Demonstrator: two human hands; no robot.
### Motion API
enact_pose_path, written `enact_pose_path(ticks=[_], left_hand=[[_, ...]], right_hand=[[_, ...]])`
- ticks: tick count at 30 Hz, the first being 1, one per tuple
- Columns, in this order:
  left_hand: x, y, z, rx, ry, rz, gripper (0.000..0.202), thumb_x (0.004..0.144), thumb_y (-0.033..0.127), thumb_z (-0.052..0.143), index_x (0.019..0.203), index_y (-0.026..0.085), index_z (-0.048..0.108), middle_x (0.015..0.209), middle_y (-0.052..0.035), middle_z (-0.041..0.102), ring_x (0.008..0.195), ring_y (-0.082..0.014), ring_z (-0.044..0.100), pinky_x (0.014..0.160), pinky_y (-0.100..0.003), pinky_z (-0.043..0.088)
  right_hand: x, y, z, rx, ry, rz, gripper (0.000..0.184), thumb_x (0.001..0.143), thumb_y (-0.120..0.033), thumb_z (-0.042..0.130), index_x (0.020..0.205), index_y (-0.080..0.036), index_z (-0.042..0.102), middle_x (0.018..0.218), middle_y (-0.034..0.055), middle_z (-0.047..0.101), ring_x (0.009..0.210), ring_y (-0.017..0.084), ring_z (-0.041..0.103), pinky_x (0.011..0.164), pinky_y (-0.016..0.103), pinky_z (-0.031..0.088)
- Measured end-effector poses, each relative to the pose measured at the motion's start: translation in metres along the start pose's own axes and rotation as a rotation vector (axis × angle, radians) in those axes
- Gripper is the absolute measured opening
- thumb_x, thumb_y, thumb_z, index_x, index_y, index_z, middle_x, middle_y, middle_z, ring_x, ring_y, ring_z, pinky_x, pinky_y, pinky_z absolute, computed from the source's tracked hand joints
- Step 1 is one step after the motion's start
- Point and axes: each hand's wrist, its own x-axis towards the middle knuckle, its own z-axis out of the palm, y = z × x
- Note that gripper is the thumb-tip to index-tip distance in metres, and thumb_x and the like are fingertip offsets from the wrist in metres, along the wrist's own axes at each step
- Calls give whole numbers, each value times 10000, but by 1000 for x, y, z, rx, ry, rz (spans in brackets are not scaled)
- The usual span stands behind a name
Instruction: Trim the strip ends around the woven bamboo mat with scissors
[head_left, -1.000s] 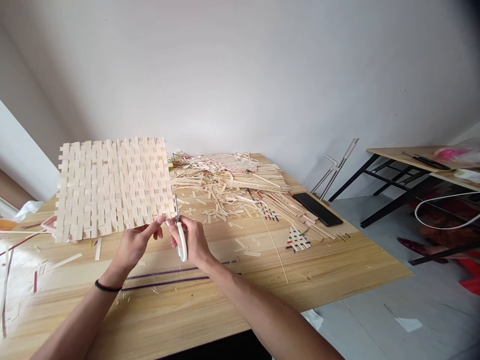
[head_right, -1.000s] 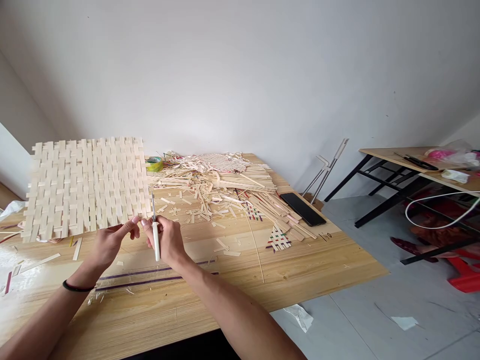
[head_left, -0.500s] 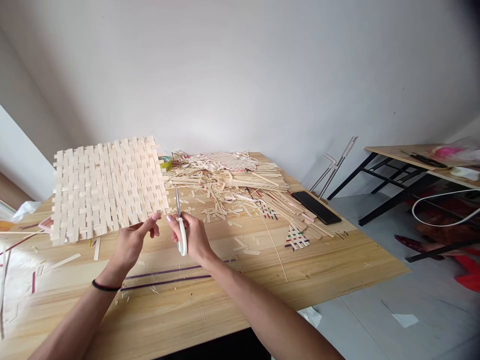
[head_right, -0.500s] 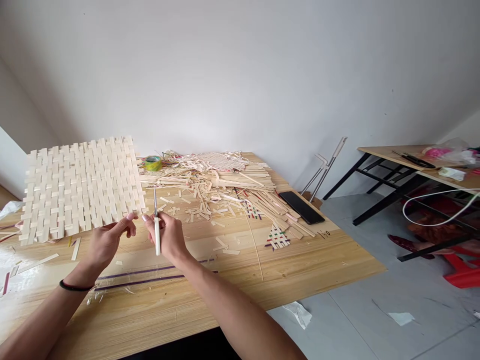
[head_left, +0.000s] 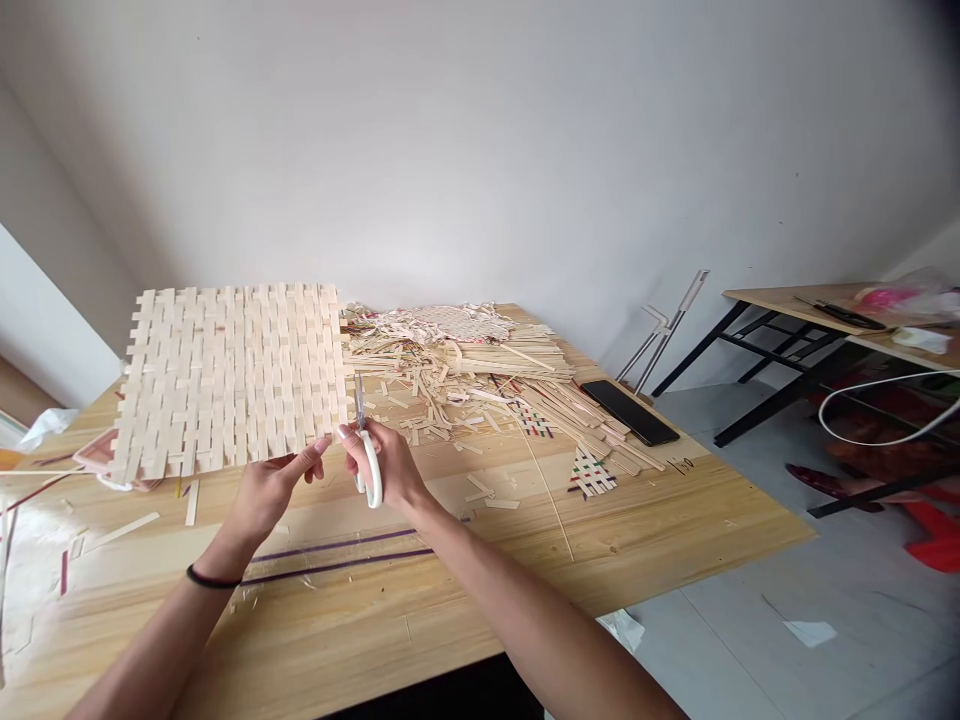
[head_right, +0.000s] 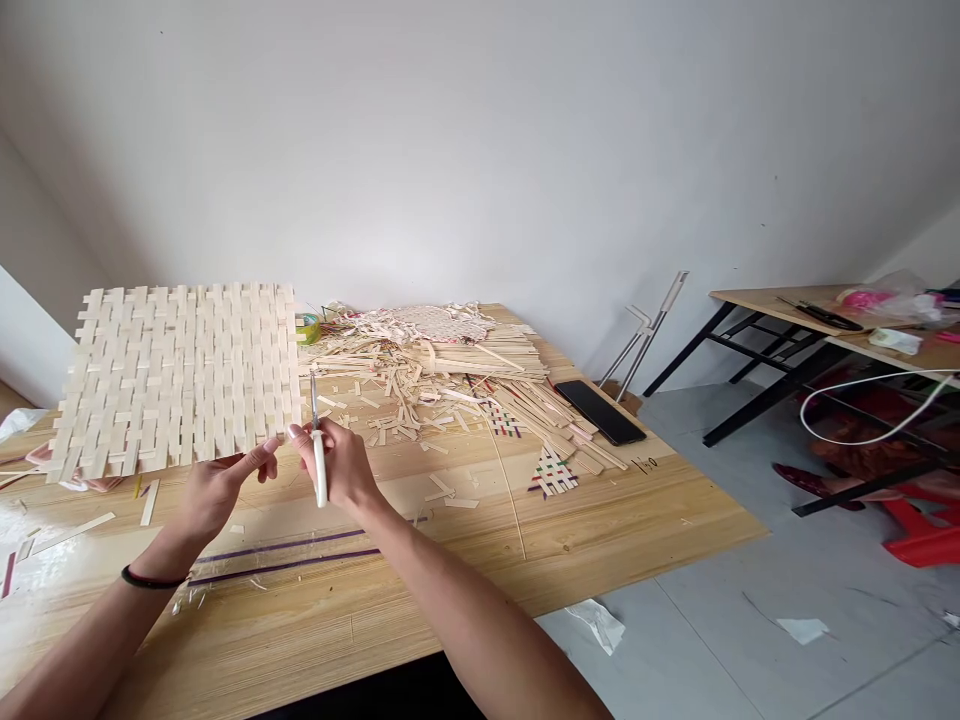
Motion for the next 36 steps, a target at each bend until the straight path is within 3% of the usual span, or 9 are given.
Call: enact_pose_path(ticks=[9, 15, 19, 25, 36], left_hand=[[0, -2, -1, 126, -31, -72, 576, 725, 758, 703, 493, 232, 680, 575, -23, 589, 574, -182, 508, 552, -290, 418], [-2, 5, -1, 163, -69, -104, 583, 722, 772, 680, 502, 232, 665, 571, -2, 590, 582, -174, 519, 577, -280, 439], [-3, 4, 0, 161, -82, -55, 565, 742, 744, 671, 503, 233, 646, 554, 2, 579, 578, -176, 517, 609, -293, 446], [-2, 6, 0, 153, -107, -6, 522, 775, 691, 664, 506, 244, 639, 547, 11, 593, 564, -175, 514, 647, -298, 465], [-2, 4, 2, 161, -93, -51, 543, 751, 726, 659, 502, 245, 621, 569, 11, 601, 609, -183, 554, 663, -291, 464]], right_hand=[[1, -2, -1, 18, 24, 20, 475, 941, -659, 595, 793, -208, 568, 592, -33, 600, 456, 105, 537, 468, 227, 408], [3, 4, 0, 57, 56, 26, 460, 930, -648, 620, 815, -204, 600, 589, -34, 600, 496, 116, 589, 465, 210, 433], [5, 8, 2, 46, 89, 30, 462, 921, -655, 623, 833, -202, 622, 600, -23, 615, 514, 138, 629, 434, 211, 445], [1, 1, 1, -36, 89, 15, 475, 960, -619, 579, 730, -204, 595, 492, -32, 582, 385, 121, 533, 400, 230, 410], [-1, -3, 3, 5, 153, -7, 491, 941, -624, 611, 690, -203, 601, 454, -38, 549, 372, 115, 509, 386, 219, 369]])
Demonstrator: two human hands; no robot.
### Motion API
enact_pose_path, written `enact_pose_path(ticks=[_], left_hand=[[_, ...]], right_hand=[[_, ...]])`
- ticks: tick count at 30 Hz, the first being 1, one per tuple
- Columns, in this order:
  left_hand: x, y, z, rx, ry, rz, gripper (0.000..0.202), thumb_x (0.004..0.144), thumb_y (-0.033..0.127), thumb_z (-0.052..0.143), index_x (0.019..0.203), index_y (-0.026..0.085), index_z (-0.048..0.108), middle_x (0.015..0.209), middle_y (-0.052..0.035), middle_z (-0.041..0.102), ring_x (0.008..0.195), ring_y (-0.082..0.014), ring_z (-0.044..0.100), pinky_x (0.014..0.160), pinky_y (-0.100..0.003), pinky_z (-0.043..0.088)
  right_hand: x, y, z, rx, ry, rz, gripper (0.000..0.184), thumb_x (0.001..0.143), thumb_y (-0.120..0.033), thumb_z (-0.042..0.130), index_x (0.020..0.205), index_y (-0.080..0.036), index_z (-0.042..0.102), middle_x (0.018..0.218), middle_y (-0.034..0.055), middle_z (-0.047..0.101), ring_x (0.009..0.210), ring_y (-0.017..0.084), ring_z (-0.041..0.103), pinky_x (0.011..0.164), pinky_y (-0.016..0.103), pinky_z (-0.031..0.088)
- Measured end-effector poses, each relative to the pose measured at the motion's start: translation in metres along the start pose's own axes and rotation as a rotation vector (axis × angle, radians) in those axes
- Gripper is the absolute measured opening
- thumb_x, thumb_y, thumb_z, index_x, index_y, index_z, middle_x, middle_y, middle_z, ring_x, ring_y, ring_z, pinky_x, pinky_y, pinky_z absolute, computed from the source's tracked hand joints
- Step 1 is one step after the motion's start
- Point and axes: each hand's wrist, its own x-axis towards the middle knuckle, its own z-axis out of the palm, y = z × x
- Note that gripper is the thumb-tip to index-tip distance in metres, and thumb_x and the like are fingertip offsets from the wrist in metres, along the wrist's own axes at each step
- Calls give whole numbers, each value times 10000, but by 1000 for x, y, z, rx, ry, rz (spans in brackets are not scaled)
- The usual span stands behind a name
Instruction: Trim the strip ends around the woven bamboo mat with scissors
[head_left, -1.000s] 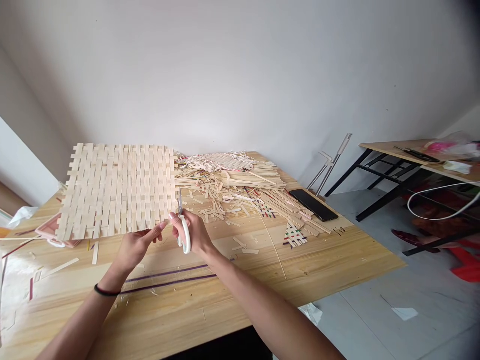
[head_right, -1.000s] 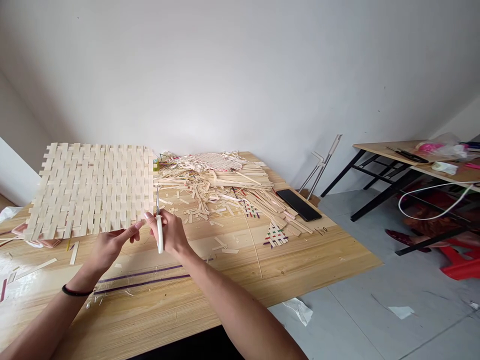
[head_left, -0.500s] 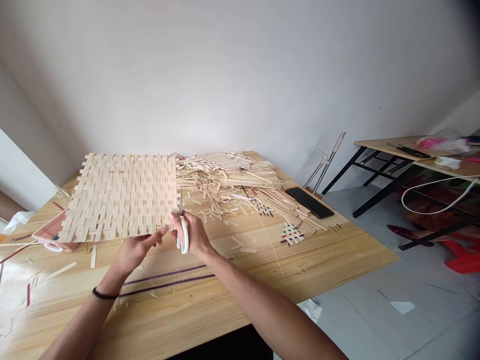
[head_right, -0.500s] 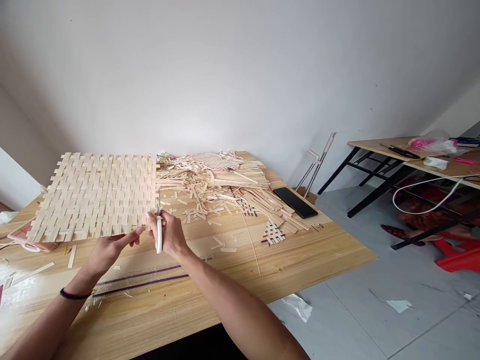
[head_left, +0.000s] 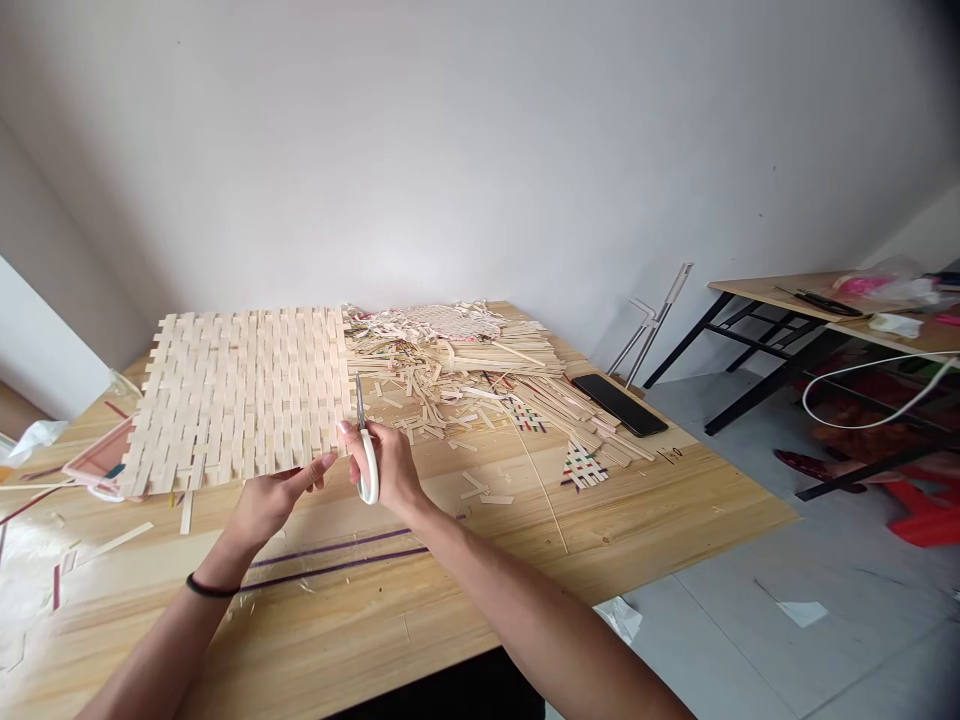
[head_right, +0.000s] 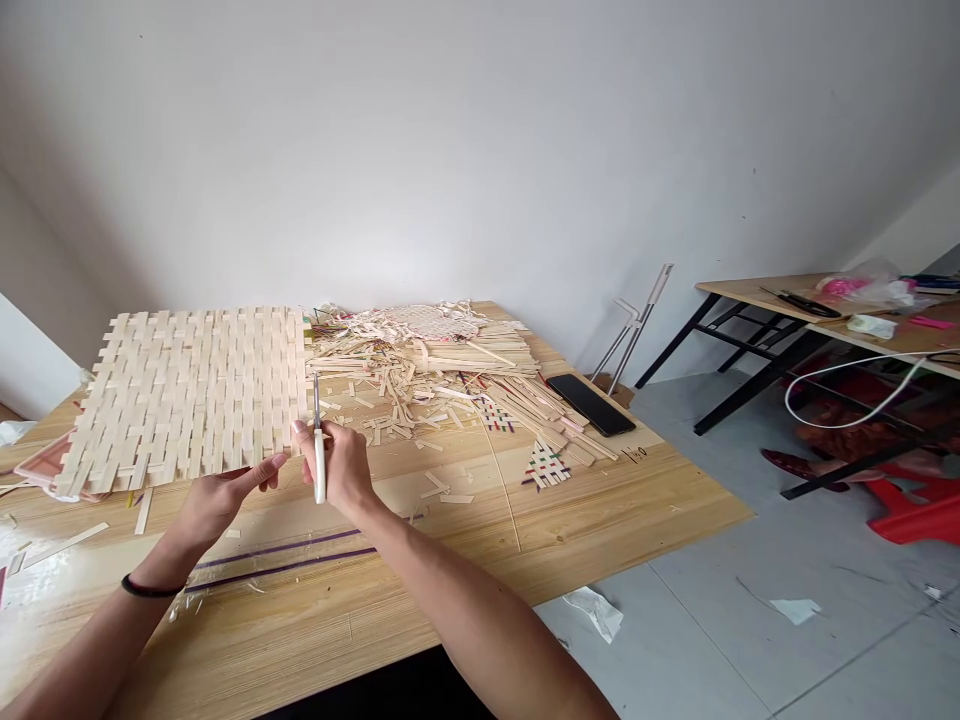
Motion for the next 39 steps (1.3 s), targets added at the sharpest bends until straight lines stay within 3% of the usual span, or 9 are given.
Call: enact_pose_path(ticks=[7, 18, 23, 35, 39], left_hand=[[0, -1, -3, 20, 69, -70, 566, 733, 755, 670, 492, 247, 606, 563, 9, 590, 612, -192, 553, 652, -301, 465], [2, -8, -3, 54, 15, -21, 576, 722, 794, 639, 526, 254, 673, 644, -22, 679, 741, -239, 686, 700, -291, 538], [1, -3, -3, 22, -30, 49, 551, 716, 776, 650, 546, 254, 708, 649, -29, 718, 761, -262, 731, 743, -298, 566], [-2, 3, -5, 16, -86, 139, 473, 756, 679, 667, 559, 252, 718, 620, -29, 735, 716, -250, 733, 765, -304, 580], [-1, -1, -5, 34, -108, 99, 491, 758, 701, 657, 566, 254, 726, 691, -43, 778, 788, -270, 754, 800, -309, 572]], right_hand=[[5, 2, -3, 30, 16, 30, 508, 912, -699, 604, 745, -219, 580, 488, -35, 571, 379, 128, 520, 386, 231, 397], [9, 4, -7, 44, -64, 32, 467, 935, -674, 592, 815, -223, 566, 530, -60, 517, 458, 117, 527, 435, 212, 366], [10, 5, -7, -14, -18, -13, 467, 950, -653, 574, 783, -218, 548, 540, -64, 505, 434, 103, 515, 429, 209, 363], [15, 6, -13, 44, 5, 46, 472, 924, -658, 603, 787, -208, 569, 519, -47, 538, 410, 119, 544, 377, 204, 425], [18, 10, -13, 50, 12, 34, 487, 912, -667, 620, 778, -200, 593, 539, -35, 553, 430, 124, 575, 360, 195, 437]])
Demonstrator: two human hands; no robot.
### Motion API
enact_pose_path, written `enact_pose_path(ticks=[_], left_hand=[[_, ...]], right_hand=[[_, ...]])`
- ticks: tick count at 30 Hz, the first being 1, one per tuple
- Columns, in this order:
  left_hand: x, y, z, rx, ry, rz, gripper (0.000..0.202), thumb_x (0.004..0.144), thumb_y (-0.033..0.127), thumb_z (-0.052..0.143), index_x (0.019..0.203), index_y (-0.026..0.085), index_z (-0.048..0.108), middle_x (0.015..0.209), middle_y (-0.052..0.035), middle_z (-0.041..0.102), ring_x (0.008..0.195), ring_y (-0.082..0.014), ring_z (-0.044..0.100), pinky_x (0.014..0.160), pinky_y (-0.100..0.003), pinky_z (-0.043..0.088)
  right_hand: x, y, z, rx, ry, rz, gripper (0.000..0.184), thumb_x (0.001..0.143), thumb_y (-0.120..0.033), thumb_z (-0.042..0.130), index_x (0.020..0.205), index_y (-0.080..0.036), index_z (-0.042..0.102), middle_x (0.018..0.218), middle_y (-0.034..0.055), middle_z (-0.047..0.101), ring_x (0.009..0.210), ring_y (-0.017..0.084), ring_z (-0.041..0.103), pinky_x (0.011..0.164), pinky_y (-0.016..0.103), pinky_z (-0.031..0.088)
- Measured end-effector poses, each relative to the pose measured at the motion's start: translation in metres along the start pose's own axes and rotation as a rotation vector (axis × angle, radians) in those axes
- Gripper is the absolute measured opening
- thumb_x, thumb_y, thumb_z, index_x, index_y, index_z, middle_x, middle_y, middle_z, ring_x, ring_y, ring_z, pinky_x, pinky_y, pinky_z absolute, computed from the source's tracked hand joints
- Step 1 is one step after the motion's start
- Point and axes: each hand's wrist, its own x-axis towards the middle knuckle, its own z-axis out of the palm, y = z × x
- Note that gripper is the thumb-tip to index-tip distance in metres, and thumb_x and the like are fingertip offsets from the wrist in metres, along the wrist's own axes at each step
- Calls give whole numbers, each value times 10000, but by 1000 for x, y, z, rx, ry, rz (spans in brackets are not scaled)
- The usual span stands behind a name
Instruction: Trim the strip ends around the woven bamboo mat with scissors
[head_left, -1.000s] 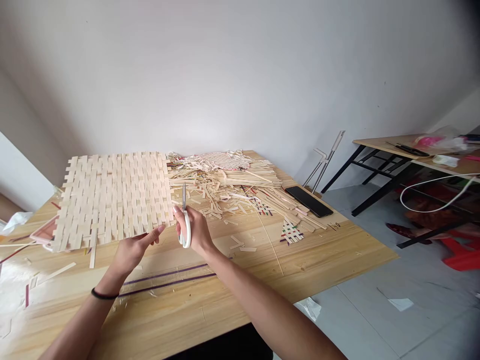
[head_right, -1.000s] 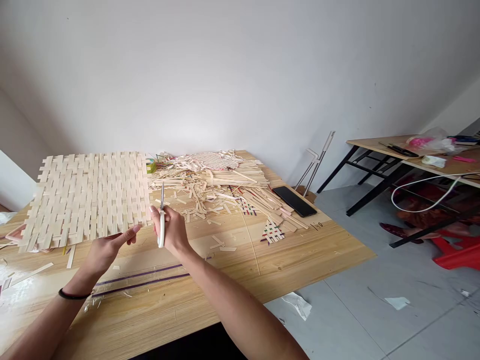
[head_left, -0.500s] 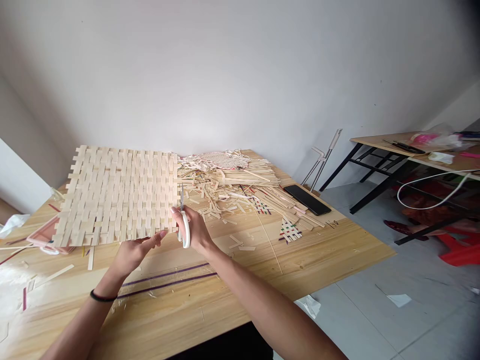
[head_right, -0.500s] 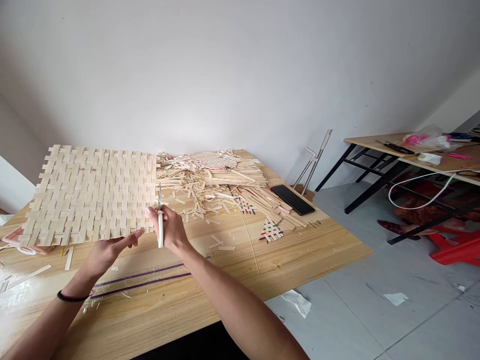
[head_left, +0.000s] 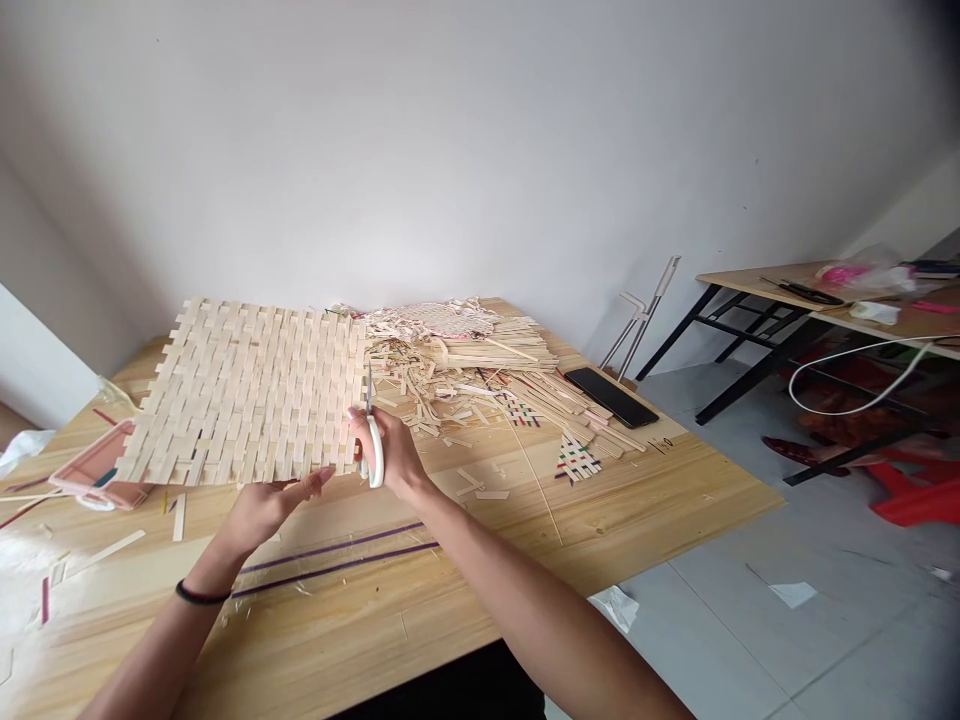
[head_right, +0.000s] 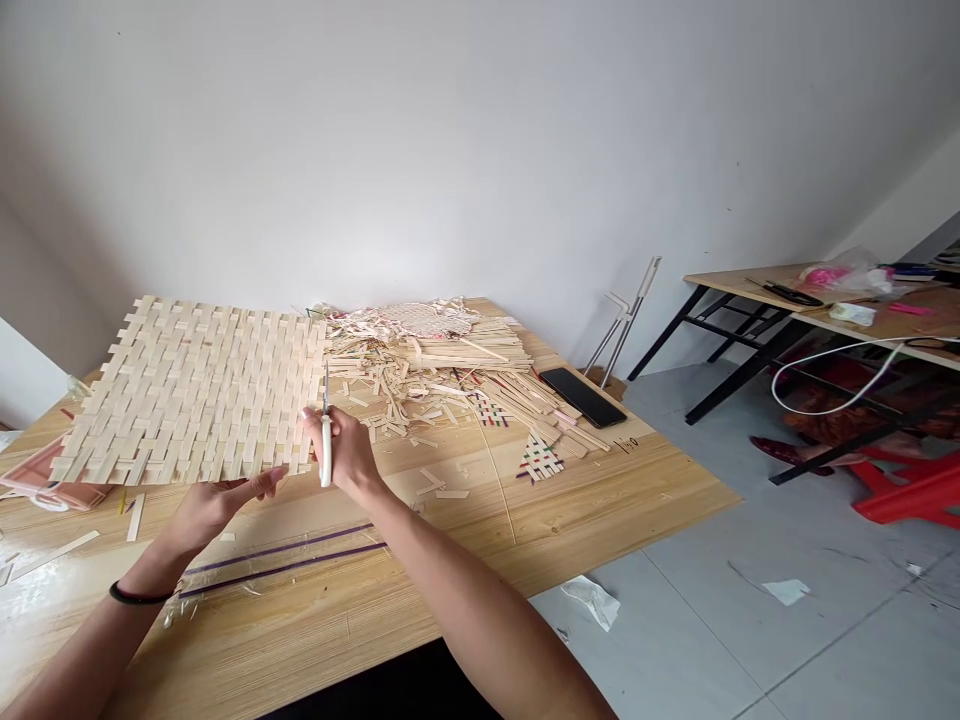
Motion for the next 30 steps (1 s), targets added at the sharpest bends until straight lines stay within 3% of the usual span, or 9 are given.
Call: enact_pose_path(ticks=[7, 14, 21, 30], left_hand=[[1, -5, 1, -22, -10, 0, 480, 758, 696, 667, 579, 256, 737, 714, -52, 787, 795, -278, 754, 797, -324, 579], [1, -1, 2, -36, -4, 66, 430, 778, 620, 683, 555, 252, 700, 631, -32, 722, 683, -240, 706, 744, -315, 564], [0, 4, 4, -68, -26, 97, 423, 785, 606, 675, 561, 247, 679, 658, -31, 722, 703, -240, 702, 741, -317, 572], [1, -8, 4, -61, 26, -1, 497, 788, 666, 699, 537, 239, 653, 652, -32, 712, 751, -249, 712, 709, -298, 558]], right_hand=[[1, 3, 0, -42, 23, -5, 540, 882, -731, 611, 804, -197, 621, 571, -28, 593, 427, 133, 613, 358, 204, 467], [-4, -3, 0, -74, 59, -10, 528, 912, -703, 597, 784, -191, 625, 577, -12, 621, 433, 142, 641, 343, 200, 436], [-5, -6, 1, -74, 87, -23, 520, 910, -689, 610, 771, -188, 633, 548, -15, 604, 431, 146, 626, 357, 211, 443], [-8, -12, 0, -47, 66, -26, 536, 877, -723, 630, 733, -207, 602, 514, -29, 572, 419, 141, 589, 372, 221, 427]])
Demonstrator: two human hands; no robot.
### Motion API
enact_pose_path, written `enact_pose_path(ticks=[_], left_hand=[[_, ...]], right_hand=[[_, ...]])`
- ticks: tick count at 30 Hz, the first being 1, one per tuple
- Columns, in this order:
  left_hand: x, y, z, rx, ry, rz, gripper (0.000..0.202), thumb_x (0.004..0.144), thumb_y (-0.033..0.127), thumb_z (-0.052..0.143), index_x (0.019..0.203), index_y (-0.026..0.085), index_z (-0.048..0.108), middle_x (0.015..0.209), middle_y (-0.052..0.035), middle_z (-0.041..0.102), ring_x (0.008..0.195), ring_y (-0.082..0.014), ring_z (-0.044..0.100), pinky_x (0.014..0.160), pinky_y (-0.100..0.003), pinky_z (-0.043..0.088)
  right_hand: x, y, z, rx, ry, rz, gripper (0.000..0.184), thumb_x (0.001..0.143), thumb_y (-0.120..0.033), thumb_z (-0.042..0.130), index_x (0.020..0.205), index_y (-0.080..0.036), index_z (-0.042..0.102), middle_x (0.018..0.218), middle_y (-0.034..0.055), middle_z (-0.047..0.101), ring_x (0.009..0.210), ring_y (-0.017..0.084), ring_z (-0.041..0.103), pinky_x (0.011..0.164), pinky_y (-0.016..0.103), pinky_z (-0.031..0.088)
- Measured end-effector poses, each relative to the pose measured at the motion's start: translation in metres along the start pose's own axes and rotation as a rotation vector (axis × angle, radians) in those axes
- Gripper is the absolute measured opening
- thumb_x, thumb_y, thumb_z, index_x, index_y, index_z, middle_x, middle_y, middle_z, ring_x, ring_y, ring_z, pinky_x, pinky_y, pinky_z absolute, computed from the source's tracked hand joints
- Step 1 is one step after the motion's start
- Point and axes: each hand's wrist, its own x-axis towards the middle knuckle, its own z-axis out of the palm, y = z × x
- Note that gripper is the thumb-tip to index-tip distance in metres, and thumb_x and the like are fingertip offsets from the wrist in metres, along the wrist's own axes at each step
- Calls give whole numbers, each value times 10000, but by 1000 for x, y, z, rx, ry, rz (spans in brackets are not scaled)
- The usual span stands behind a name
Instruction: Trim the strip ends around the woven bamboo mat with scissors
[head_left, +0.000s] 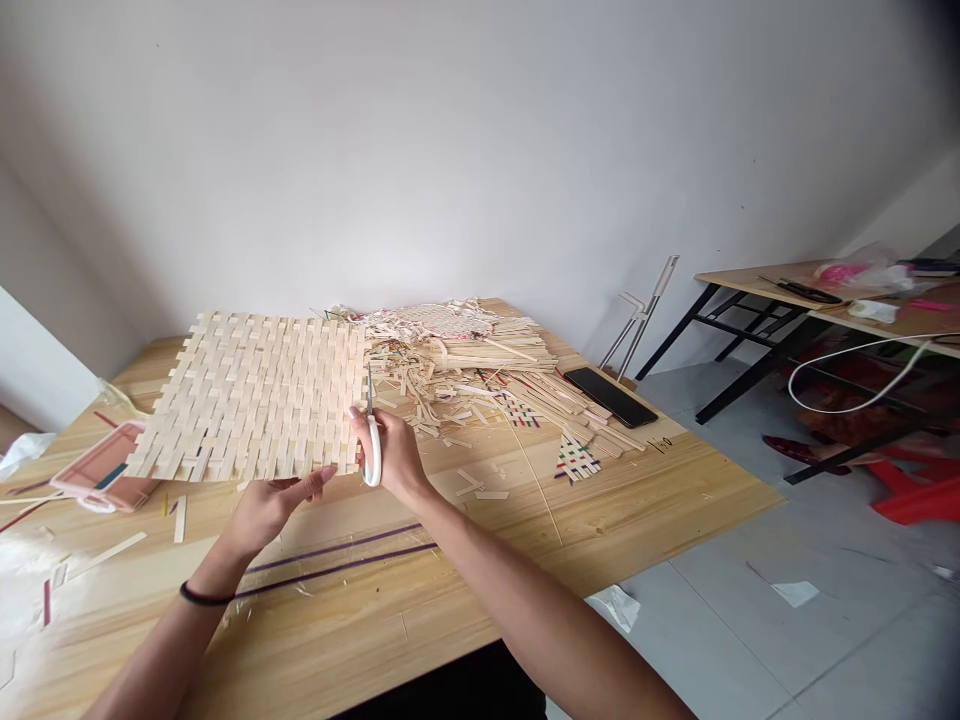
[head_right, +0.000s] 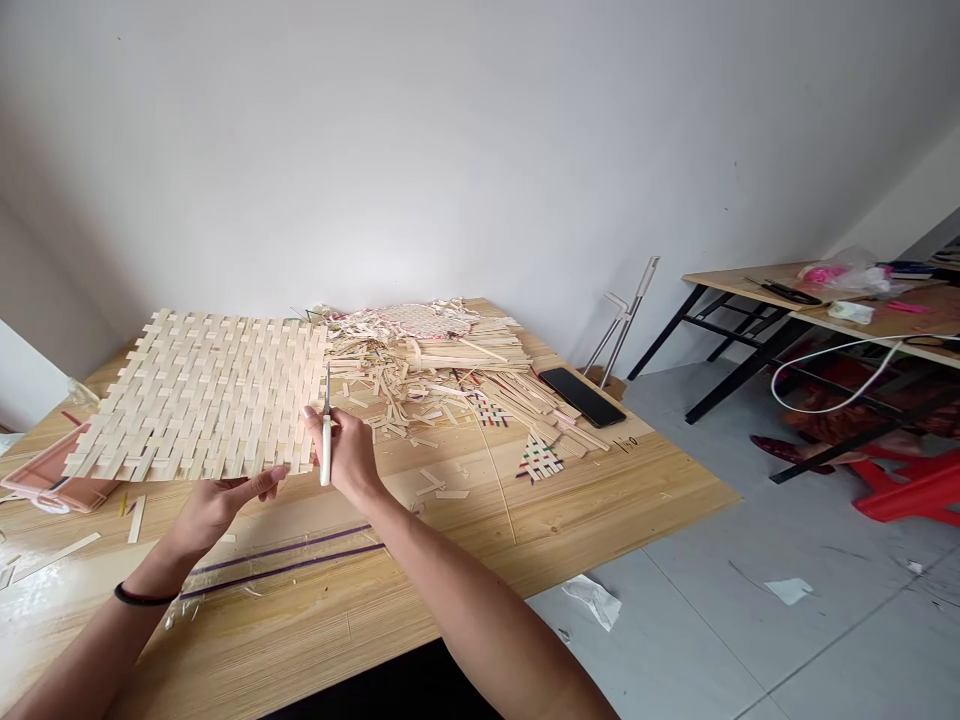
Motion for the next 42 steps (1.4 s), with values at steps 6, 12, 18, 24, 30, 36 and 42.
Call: enact_pose_path(ticks=[6, 12, 18, 24, 30, 36, 42], left_hand=[[2, -4, -2, 20, 36, -44, 526, 759, 715, 706, 532, 241, 704, 632, -33, 718, 710, -241, 716, 666, -284, 557], [2, -1, -4, 39, 28, -97, 531, 718, 754, 696, 556, 249, 718, 693, -48, 748, 806, -272, 738, 747, -304, 560], [2, -3, -3, 43, -40, 14, 502, 777, 709, 678, 596, 243, 723, 676, -42, 728, 732, -251, 705, 713, -313, 549], [2, -2, -6, 74, -86, 10, 515, 784, 713, 662, 587, 240, 714, 694, -50, 749, 743, -265, 715, 695, -318, 546], [5, -9, -5, 60, -118, 41, 499, 801, 702, 668, 626, 238, 716, 704, -36, 740, 739, -256, 705, 725, -329, 536], [5, -16, -6, 47, -150, 40, 474, 810, 685, 674, 652, 242, 733, 739, -36, 760, 788, -265, 718, 775, -337, 538], [5, -13, -6, 48, -143, 41, 476, 806, 680, 676, 637, 237, 728, 730, -38, 760, 785, -267, 717, 775, -335, 532]], right_hand=[[4, 4, 0, -44, 20, -4, 544, 900, -742, 582, 743, -222, 549, 518, -41, 567, 423, 124, 559, 407, 218, 414], [10, 9, -1, -2, 7, 13, 541, 912, -746, 557, 771, -224, 538, 531, -45, 562, 419, 119, 543, 403, 218, 416], [13, 8, -5, 20, 18, 2, 524, 904, -728, 585, 762, -226, 539, 524, -51, 534, 439, 130, 555, 398, 220, 433], [19, 10, -10, 35, 54, -5, 517, 909, -707, 598, 773, -209, 575, 539, -40, 554, 458, 136, 599, 414, 219, 492], [19, 8, -11, 65, 66, 8, 521, 905, -705, 606, 757, -209, 553, 528, -63, 520, 399, 113, 572, 400, 223, 522], [16, 3, -11, 90, 80, 47, 510, 899, -688, 630, 748, -206, 558, 519, -54, 526, 405, 131, 608, 371, 222, 518], [16, 4, -10, 38, 124, 27, 528, 899, -704, 606, 734, -206, 548, 529, -50, 552, 391, 128, 608, 356, 216, 512]])
